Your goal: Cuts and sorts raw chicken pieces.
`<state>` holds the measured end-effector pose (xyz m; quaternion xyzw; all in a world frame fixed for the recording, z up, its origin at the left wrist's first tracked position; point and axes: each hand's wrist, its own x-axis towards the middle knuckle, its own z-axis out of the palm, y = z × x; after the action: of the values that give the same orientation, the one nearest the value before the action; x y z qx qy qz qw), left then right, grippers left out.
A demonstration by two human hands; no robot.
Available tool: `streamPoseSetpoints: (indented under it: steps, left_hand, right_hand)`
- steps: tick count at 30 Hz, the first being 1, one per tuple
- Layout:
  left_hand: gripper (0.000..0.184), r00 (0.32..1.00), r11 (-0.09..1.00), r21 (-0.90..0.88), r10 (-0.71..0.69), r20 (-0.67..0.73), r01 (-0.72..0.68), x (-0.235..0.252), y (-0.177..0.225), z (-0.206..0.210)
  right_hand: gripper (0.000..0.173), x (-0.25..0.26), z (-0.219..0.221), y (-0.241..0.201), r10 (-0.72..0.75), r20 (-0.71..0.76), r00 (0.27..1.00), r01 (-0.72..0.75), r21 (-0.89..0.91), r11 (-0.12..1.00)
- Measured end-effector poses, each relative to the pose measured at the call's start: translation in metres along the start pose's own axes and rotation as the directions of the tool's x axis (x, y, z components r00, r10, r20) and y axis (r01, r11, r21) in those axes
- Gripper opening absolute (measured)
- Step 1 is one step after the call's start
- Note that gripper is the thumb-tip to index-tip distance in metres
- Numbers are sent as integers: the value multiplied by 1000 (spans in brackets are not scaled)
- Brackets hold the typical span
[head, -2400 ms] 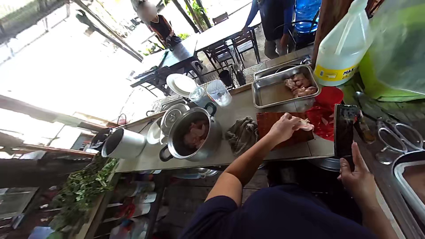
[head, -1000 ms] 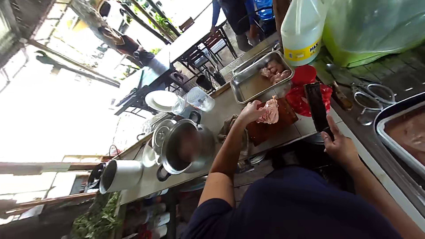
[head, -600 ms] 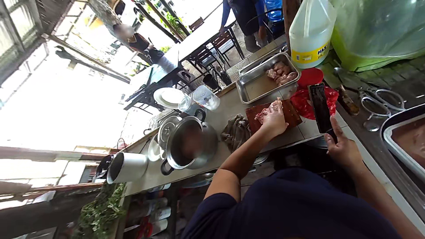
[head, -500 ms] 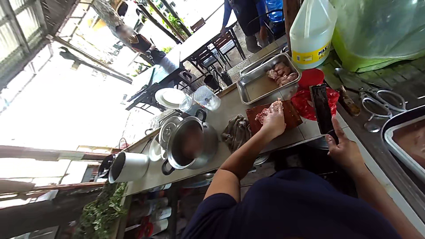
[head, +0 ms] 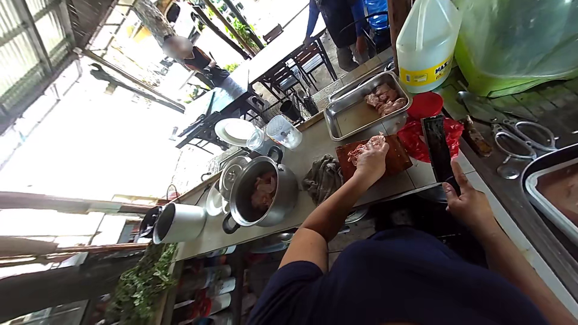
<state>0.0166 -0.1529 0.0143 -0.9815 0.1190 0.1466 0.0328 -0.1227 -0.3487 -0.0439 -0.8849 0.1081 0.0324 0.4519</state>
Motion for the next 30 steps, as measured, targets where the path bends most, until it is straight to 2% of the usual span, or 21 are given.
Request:
streamPoseSetpoints:
  steps: [9, 19, 23, 25, 27, 30]
  left_hand:
    - [40, 995, 993, -72, 96, 32, -93, -9, -18, -7]
    - [46, 994, 993, -102, 54, -96, -63, -5, -22, 7]
    - [42, 989, 976, -203, 48, -139, -76, 0, -34, 0]
    - [40, 982, 940, -321, 55, -181, -112, 3, -50, -2]
    - [43, 986, 865, -489, 36, -164, -113, 9, -68, -9]
    - [48, 995, 616, -785, -29, -96, -58, 18, -98, -13]
  right_hand:
    - [59, -5, -11, -10, -16, -1, 1000, 16, 26, 1000]
    - [60, 1, -10, 2, 2, -24, 1000, -2, 0, 1000]
    - [60, 5, -12, 3, 26, -13, 1000, -27, -15, 1000]
    - [60, 5, -14, 1, 32, 2, 999, -32, -3, 999]
    - [60, 6, -15, 2, 33, 12, 999, -33, 11, 999]
    - [61, 8, -14, 6, 60, 33, 998, -60, 4, 998]
